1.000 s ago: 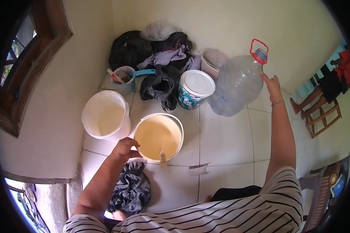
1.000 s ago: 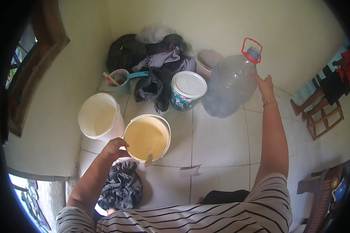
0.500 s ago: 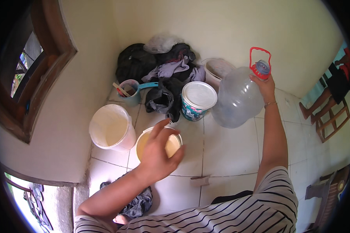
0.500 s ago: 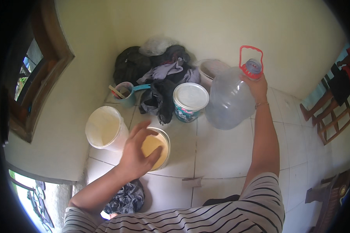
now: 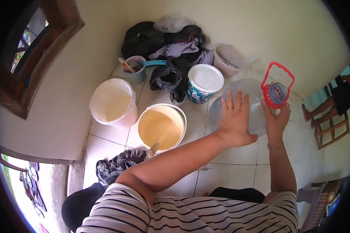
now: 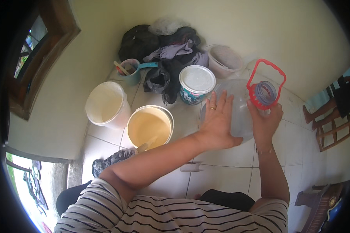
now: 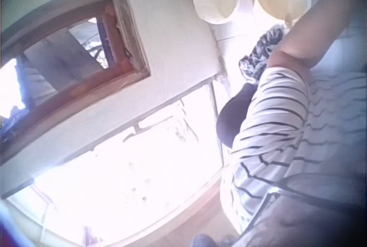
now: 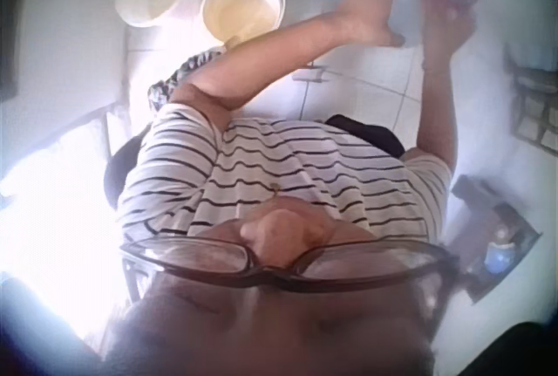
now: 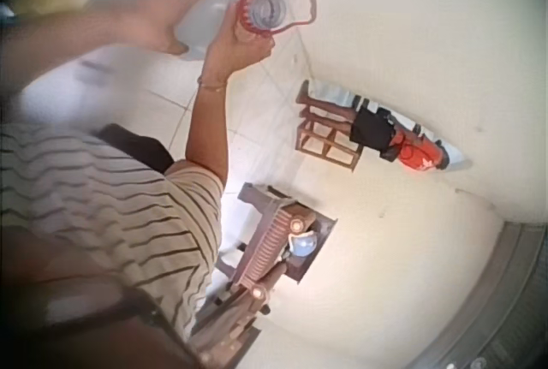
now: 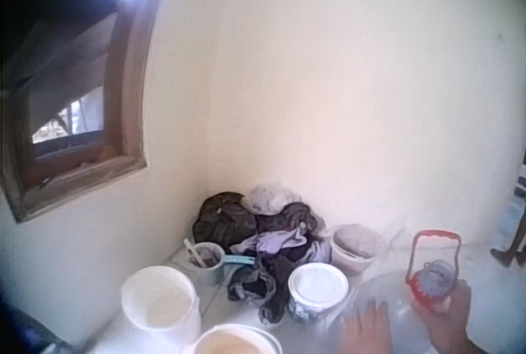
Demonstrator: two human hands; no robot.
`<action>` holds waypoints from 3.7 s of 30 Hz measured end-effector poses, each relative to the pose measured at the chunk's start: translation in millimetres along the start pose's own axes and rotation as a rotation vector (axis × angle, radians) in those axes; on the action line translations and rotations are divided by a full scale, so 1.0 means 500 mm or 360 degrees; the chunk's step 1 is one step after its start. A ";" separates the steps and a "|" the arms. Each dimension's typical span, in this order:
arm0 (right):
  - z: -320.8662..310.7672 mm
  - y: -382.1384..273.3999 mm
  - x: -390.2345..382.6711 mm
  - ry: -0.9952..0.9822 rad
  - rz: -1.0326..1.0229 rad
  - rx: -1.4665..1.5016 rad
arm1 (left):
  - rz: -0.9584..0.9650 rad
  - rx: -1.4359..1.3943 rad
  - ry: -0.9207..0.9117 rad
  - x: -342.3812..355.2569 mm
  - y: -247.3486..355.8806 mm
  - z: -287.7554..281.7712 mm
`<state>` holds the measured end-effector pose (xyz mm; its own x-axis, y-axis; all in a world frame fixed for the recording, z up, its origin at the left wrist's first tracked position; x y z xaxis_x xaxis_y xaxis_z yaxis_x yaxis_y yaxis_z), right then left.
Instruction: The person mixes a light yellow liquid in a bucket using a wooden stick, occasionally pouring water from a large plastic jug into the bucket and stirring.
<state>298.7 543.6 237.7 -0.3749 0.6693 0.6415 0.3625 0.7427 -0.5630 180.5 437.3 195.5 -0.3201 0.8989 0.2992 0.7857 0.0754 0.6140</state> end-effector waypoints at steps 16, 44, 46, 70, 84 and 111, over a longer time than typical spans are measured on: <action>-0.038 -0.023 -0.099 -0.0334 0.0325 0.0791 | -0.0295 -0.0257 0.0682 -0.034 -0.027 -0.044; 0.129 0.269 -0.288 -0.0694 0.1947 0.2147 | -0.0314 -0.0726 0.0943 -0.174 -0.112 -0.100; 0.098 0.288 -0.293 -0.0649 0.1993 0.2076 | -0.0430 -0.0809 0.1025 -0.194 -0.118 -0.076; -0.225 0.281 -0.219 -0.0432 0.1806 0.0640 | -0.0730 -0.1766 0.0611 -0.255 -0.161 0.005; -0.271 0.241 -0.166 -0.0371 0.1707 0.0407 | -0.0827 -0.1860 0.0571 -0.258 -0.186 0.004; -0.317 0.157 -0.140 -0.0157 0.1438 0.0160 | -0.1027 -0.2171 0.0500 -0.265 -0.191 0.044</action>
<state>488.8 551.8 231.4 -0.0575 0.9922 -0.1104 0.4790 -0.0696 -0.8750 159.7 320.6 81.4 -0.6364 0.7324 -0.2421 -0.5354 -0.1935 0.8221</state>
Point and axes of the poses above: each hand's wrist, its own x-axis towards the middle knuckle, its own z-axis out of the palm, y = z × x, the point moved 2 cm from there along x, towards the middle knuckle, and after that the axes turned 13 degrees about x, right-handed, at the moved point
